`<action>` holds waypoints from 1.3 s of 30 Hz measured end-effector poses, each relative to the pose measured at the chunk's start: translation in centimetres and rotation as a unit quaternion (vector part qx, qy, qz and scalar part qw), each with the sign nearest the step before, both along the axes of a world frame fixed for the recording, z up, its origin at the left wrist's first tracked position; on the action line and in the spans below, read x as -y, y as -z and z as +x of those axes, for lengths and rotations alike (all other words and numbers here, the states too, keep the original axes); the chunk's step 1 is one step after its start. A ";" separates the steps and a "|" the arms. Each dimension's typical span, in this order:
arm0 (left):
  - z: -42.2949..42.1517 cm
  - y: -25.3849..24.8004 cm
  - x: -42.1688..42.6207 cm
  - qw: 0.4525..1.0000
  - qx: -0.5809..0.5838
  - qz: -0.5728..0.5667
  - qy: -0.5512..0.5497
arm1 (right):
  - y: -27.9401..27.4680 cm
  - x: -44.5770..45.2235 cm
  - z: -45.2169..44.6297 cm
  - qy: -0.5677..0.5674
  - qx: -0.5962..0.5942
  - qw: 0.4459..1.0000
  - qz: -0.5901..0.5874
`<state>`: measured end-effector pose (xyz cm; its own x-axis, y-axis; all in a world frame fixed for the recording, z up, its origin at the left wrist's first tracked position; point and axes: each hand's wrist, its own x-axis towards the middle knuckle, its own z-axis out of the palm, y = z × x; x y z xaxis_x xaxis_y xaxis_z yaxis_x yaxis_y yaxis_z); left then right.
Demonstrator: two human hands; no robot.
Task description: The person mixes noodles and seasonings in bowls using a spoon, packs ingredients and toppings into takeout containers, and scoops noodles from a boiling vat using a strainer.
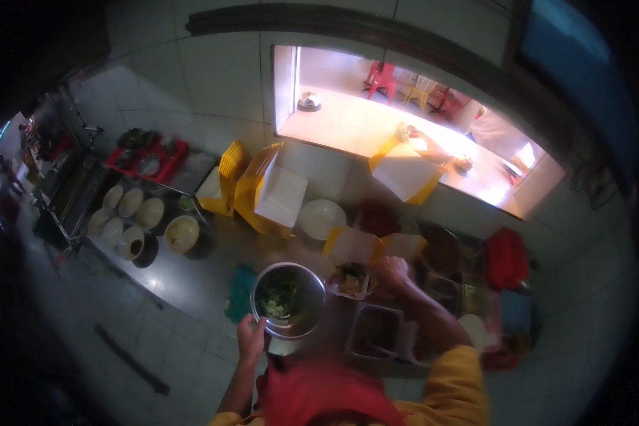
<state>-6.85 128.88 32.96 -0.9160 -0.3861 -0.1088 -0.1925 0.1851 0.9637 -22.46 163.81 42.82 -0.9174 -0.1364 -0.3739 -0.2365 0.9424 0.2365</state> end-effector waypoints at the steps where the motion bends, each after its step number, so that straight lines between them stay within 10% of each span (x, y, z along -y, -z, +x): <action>1: 0.0 -0.5 -0.1 1.000 0.001 -0.001 0.001 | 0.6 -0.1 0.2 0.001 0.001 1.000 -0.001; 10: -0.2 -3.8 -1.4 0.999 0.005 -0.014 0.029 | -10.2 2.8 4.4 -0.069 -0.024 0.979 -0.189; 16: -0.9 -3.9 -2.6 0.998 -0.027 -0.031 0.047 | -7.1 7.7 6.9 -0.118 0.078 0.989 -0.048; 39: -1.5 -4.0 -2.6 0.995 -0.060 -0.045 0.062 | -4.8 8.0 6.5 -0.127 0.031 0.987 -0.091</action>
